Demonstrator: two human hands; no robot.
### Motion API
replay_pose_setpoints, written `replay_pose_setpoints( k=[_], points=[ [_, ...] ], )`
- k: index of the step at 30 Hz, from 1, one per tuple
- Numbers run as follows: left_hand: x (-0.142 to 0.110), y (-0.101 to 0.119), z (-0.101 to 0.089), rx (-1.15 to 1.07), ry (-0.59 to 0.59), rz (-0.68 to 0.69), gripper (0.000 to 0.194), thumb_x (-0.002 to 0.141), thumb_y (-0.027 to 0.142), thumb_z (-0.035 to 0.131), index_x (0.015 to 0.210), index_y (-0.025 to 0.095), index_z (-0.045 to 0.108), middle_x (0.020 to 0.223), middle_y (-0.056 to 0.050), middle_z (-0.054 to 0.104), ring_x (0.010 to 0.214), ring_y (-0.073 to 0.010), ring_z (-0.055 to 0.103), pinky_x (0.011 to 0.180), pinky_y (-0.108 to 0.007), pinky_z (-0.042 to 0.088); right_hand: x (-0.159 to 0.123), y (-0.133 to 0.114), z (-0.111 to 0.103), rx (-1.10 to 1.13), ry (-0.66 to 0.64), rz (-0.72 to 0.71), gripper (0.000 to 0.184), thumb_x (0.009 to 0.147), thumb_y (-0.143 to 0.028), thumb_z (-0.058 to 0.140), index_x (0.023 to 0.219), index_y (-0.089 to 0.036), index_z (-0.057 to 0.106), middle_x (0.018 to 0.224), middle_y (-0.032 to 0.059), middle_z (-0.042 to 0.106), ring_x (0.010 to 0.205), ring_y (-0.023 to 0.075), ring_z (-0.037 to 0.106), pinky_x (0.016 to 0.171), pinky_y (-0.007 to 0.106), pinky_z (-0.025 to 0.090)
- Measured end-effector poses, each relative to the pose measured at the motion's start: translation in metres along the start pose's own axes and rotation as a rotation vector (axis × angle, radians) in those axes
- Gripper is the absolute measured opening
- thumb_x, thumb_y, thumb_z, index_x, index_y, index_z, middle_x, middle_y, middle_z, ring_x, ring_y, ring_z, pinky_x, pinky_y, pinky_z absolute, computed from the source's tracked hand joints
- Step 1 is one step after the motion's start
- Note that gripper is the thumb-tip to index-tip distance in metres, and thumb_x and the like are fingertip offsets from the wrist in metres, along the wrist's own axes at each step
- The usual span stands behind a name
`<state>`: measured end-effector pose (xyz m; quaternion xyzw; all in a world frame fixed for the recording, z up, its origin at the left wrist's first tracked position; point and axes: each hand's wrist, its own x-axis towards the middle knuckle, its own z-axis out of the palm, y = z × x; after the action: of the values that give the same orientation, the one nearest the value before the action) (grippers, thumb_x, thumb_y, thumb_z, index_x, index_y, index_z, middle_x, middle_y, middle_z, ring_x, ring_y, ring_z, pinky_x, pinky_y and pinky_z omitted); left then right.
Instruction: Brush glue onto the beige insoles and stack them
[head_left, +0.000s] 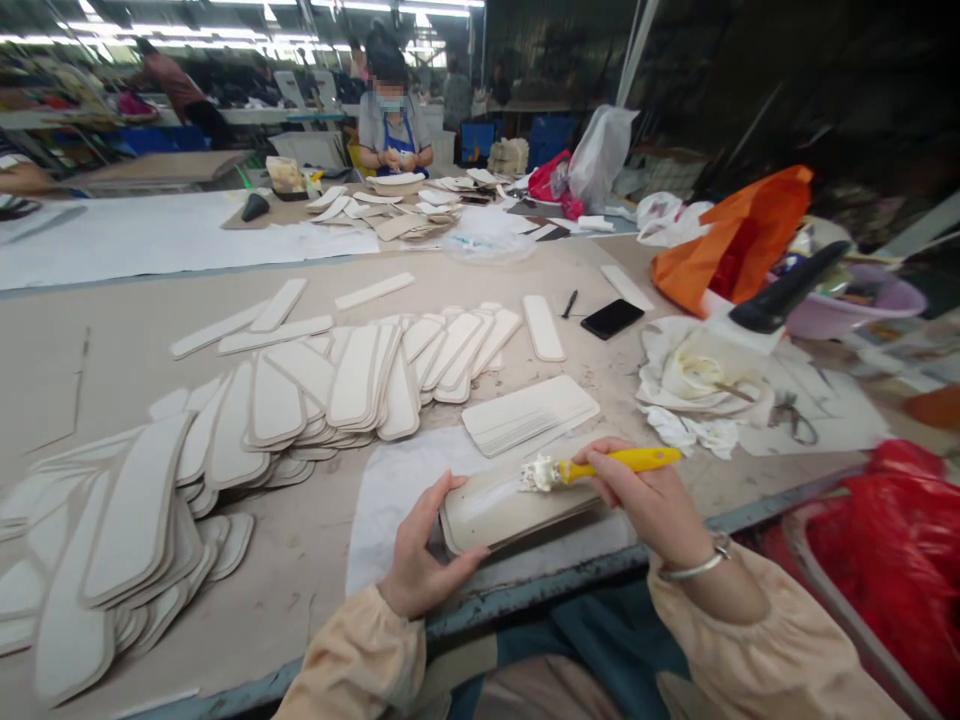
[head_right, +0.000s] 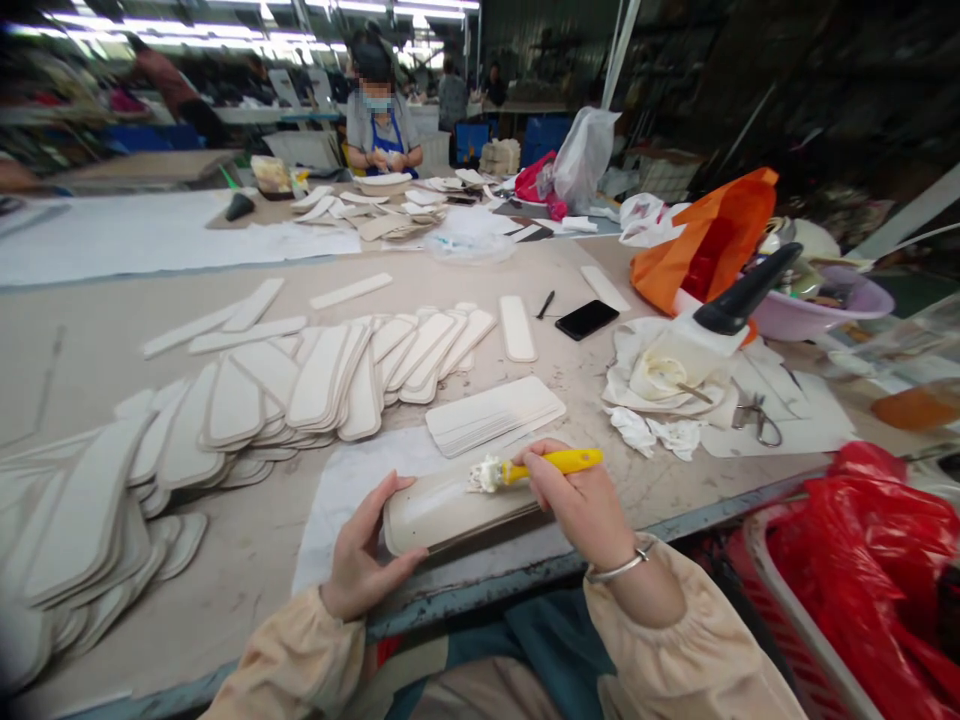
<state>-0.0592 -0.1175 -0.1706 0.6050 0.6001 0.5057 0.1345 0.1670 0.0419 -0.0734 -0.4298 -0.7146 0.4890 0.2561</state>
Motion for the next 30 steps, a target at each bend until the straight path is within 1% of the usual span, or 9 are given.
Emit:
replay_pose_setpoints(
  k=[5,8,11,14,18,22,24,26,30],
  points=[
    [-0.003,-0.003,0.0,0.045,-0.004,-0.01,0.082,0.073,0.027,0.073,0.143,0.019,0.031,0.128,-0.016,0.057,0.116,-0.0278,0.057,0.101,-0.047,0.046,0.002,0.012,-0.042,-0.207,0.211,-0.016,0.029,0.09,-0.039,0.045,0.082,-0.018,0.063,0.048,-0.0055,0.046,0.048,0.0123,0.047,0.055,0.026,0.036],
    [-0.004,-0.005,0.0,0.039,-0.014,-0.024,0.082,0.073,0.028,0.072,0.143,0.019,0.031,0.129,-0.016,0.056,0.117,-0.029,0.056,0.101,-0.049,0.046,-0.006,0.013,-0.055,-0.372,0.323,-0.08,0.028,0.09,-0.039,0.045,0.083,-0.019,0.063,0.051,-0.0041,0.051,0.05,0.0138,0.051,0.053,0.027,0.037],
    [-0.005,-0.006,0.0,0.046,-0.016,-0.03,0.081,0.073,0.03,0.072,0.142,0.018,0.033,0.129,-0.017,0.056,0.118,-0.0297,0.055,0.102,-0.049,0.045,-0.021,0.013,-0.054,-0.544,0.444,-0.261,0.022,0.091,-0.033,0.047,0.085,-0.019,0.063,0.07,0.0005,0.065,0.065,0.0161,0.063,0.062,0.027,0.043],
    [-0.005,-0.007,0.0,0.078,-0.006,-0.014,0.082,0.072,0.033,0.074,0.141,0.018,0.034,0.129,-0.016,0.057,0.118,-0.0304,0.056,0.102,-0.05,0.046,-0.037,0.014,-0.039,-0.658,0.504,-0.508,0.012,0.089,-0.023,0.053,0.092,-0.017,0.063,0.086,0.0052,0.07,0.078,0.0179,0.066,0.073,0.028,0.047],
    [-0.004,-0.007,0.0,0.123,0.009,0.01,0.084,0.071,0.038,0.074,0.142,0.018,0.033,0.127,-0.017,0.059,0.115,-0.0311,0.059,0.099,-0.05,0.048,-0.054,0.009,-0.002,-0.85,0.327,-0.617,0.011,0.085,-0.014,0.052,0.089,-0.016,0.063,0.072,0.0046,0.066,0.067,0.0183,0.06,0.064,0.029,0.044],
    [-0.003,-0.008,0.001,0.14,0.015,0.035,0.087,0.07,0.04,0.075,0.143,0.019,0.033,0.127,-0.017,0.06,0.114,-0.0313,0.06,0.096,-0.049,0.051,-0.069,-0.01,0.037,-0.839,0.135,-0.671,0.01,0.081,-0.015,0.051,0.073,-0.018,0.058,0.058,0.0022,0.055,0.056,0.0182,0.049,0.053,0.031,0.037],
    [-0.003,-0.009,0.001,0.123,0.025,0.039,0.088,0.07,0.04,0.076,0.143,0.02,0.032,0.128,-0.017,0.06,0.114,-0.0309,0.06,0.096,-0.048,0.051,-0.074,-0.023,0.051,-0.717,0.066,-0.695,0.011,0.081,-0.015,0.051,0.073,-0.018,0.057,0.059,0.002,0.055,0.056,0.0173,0.048,0.053,0.03,0.036],
    [-0.003,-0.009,0.002,0.104,0.027,0.041,0.086,0.072,0.038,0.074,0.144,0.02,0.031,0.128,-0.016,0.059,0.115,-0.0302,0.059,0.097,-0.048,0.051,-0.075,-0.033,0.06,-0.47,0.002,-0.684,0.012,0.084,-0.015,0.049,0.08,-0.017,0.06,0.065,0.0021,0.061,0.06,0.0154,0.053,0.058,0.028,0.04],
    [-0.002,-0.007,0.002,0.106,0.018,0.055,0.085,0.072,0.036,0.074,0.144,0.02,0.031,0.128,-0.017,0.059,0.114,-0.029,0.06,0.096,-0.047,0.052,-0.068,-0.035,0.066,0.014,-0.046,-0.425,0.018,0.091,-0.02,0.047,0.087,-0.019,0.065,0.078,0.0012,0.067,0.072,0.0125,0.061,0.07,0.024,0.045]
  ],
)
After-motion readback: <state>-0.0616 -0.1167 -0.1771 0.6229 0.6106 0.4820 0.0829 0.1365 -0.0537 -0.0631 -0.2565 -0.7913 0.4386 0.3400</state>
